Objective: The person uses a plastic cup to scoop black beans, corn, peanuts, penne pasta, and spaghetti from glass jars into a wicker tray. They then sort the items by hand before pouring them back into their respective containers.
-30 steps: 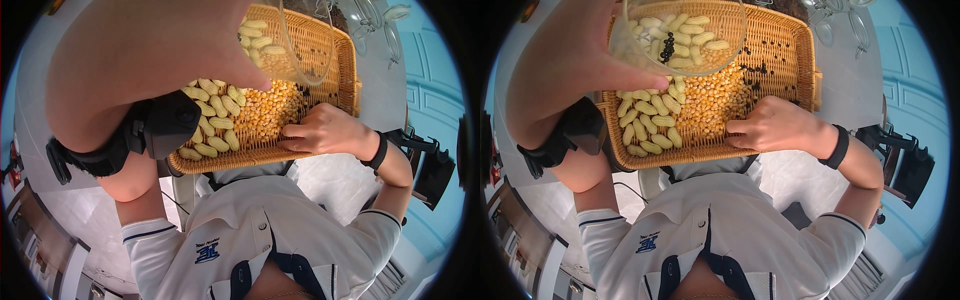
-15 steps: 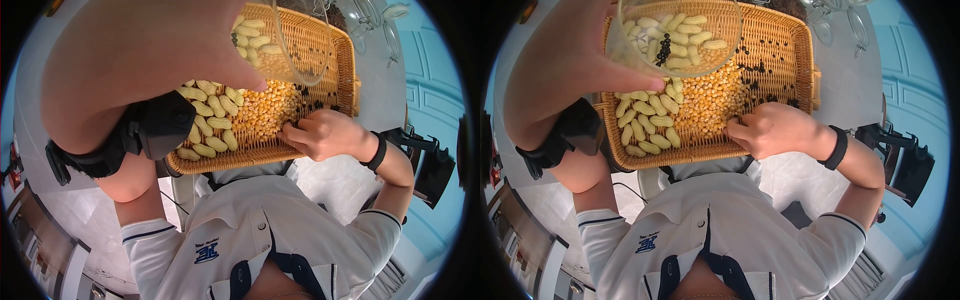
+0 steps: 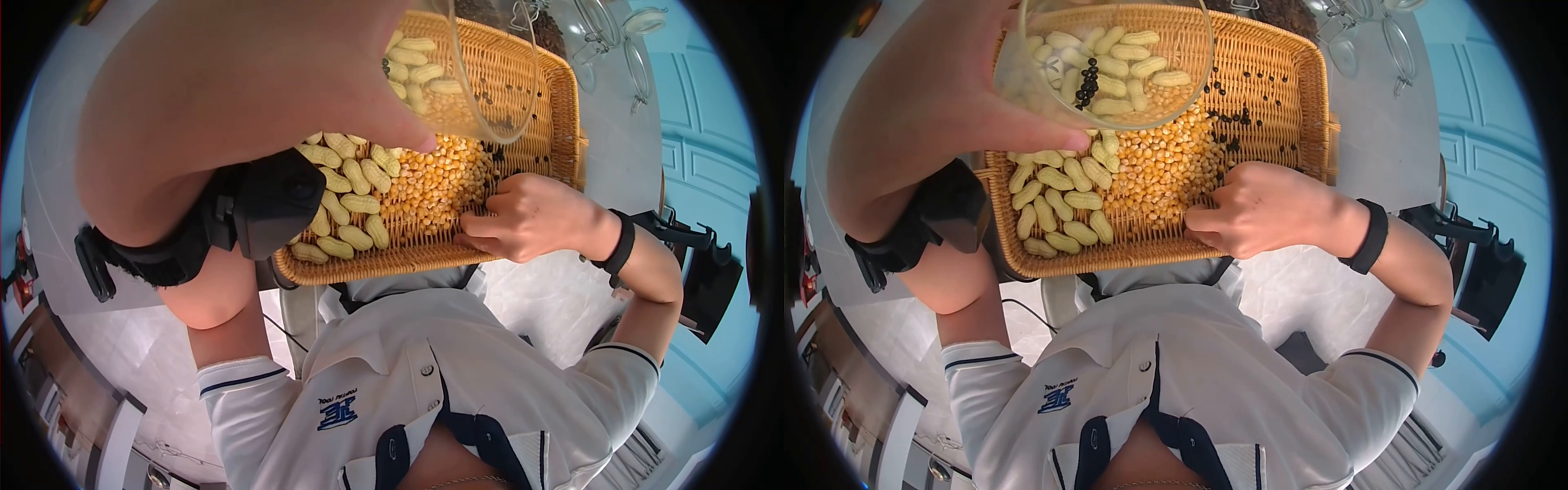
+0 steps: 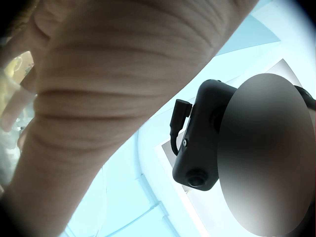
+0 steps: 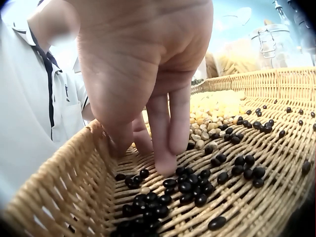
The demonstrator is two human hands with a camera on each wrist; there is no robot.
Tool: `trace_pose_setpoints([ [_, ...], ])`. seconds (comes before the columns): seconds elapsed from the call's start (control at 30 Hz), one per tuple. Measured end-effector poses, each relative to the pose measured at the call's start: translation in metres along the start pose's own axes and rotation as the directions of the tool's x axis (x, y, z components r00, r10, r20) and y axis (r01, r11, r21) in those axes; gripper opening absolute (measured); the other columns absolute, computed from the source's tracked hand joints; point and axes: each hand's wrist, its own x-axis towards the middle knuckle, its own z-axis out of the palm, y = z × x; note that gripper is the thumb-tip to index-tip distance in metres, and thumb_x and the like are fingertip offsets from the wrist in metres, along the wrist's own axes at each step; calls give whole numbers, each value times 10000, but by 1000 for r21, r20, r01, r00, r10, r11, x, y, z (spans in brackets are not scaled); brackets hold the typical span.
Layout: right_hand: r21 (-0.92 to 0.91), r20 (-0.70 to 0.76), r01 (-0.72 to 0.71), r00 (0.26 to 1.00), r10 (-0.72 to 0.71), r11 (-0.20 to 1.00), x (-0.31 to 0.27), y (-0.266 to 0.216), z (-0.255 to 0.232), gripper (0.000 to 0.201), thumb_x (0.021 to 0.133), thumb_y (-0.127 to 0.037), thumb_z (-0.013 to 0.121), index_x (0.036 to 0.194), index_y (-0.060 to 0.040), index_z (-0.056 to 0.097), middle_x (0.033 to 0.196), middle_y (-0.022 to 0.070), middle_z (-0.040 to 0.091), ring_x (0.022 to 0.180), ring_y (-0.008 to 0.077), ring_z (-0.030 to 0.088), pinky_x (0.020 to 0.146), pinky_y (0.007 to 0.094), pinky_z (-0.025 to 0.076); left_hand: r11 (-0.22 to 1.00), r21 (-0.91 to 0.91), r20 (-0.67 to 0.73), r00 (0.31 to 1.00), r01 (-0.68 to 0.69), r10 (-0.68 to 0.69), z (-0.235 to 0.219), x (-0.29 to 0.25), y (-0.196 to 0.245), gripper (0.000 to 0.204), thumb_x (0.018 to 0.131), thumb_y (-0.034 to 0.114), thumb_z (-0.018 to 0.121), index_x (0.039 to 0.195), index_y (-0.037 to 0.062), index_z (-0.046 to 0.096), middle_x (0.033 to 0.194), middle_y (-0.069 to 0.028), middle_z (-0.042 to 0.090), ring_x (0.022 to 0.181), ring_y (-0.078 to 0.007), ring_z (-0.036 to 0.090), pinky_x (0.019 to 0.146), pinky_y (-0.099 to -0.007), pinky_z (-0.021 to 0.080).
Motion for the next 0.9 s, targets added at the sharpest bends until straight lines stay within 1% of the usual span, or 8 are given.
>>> trace_pose_setpoints([
  [0.07,1,15,4,1000,-4,1000,-1,1,3,261,838,-211,777,743,-29,616,688,22,459,466,142,483,438,332,399,1000,2,-5,1000,1,-1,0,-1,0,914,727,264,882,1467,9,410,1328,-199,573,1272,-308,543,1053,-389,460],
  [0.17,-37,14,2,1000,-1,999,0,0,1,226,837,-203,772,786,-15,658,707,19,482,474,137,485,439,326,397,1000,2,-14,1000,3,-3,-1,-1,0,916,726,265,883,1468,9,410,1329,-199,573,1273,-307,543,1053,-389,460],
  [0.37,-107,24,26,999,-23,994,0,-3,-4,202,807,-174,777,945,-27,758,779,12,539,489,126,474,434,311,398,1000,6,-25,1000,-3,3,0,0,0,920,724,268,886,1469,9,411,1329,-199,573,1274,-306,542,1054,-388,461],
  [0.47,-139,-10,2,1000,-3,990,-4,-6,3,237,788,-157,770,994,-41,776,829,16,570,500,122,473,434,304,404,1000,8,-27,1000,-8,8,2,0,1,922,723,269,887,1470,9,411,1329,-198,573,1275,-305,542,1054,-388,461],
  [0.57,-151,-58,22,998,-31,988,-6,-6,7,287,782,-146,772,1038,-16,774,864,25,601,507,123,477,437,303,413,1000,9,-34,999,-13,13,1,1,2,925,722,270,888,1470,9,412,1330,-198,573,1275,-305,541,1055,-387,461],
  [0.67,-167,-87,18,996,-33,986,-5,-6,6,233,715,-179,704,829,24,703,890,54,571,534,113,515,449,286,457,1000,11,-45,999,-15,16,1,1,3,927,721,271,890,1471,9,412,1330,-198,573,1276,-304,541,1055,-387,461],
  [0.77,-138,-83,-1,996,-11,990,-7,-6,8,274,704,-161,719,873,55,719,885,58,569,536,127,526,455,297,468,1000,3,-72,997,-20,20,1,0,10,929,720,272,891,1472,9,412,1330,-197,573,1277,-304,541,1055,-387,461],
  [0.9,-87,-90,-15,996,7,996,-7,-4,6,314,694,-144,717,941,48,744,892,57,582,540,135,536,472,297,485,999,13,-127,991,-30,32,-1,0,20,932,719,273,893,1472,9,413,1330,-197,573,1278,-303,540,1056,-386,461],
])
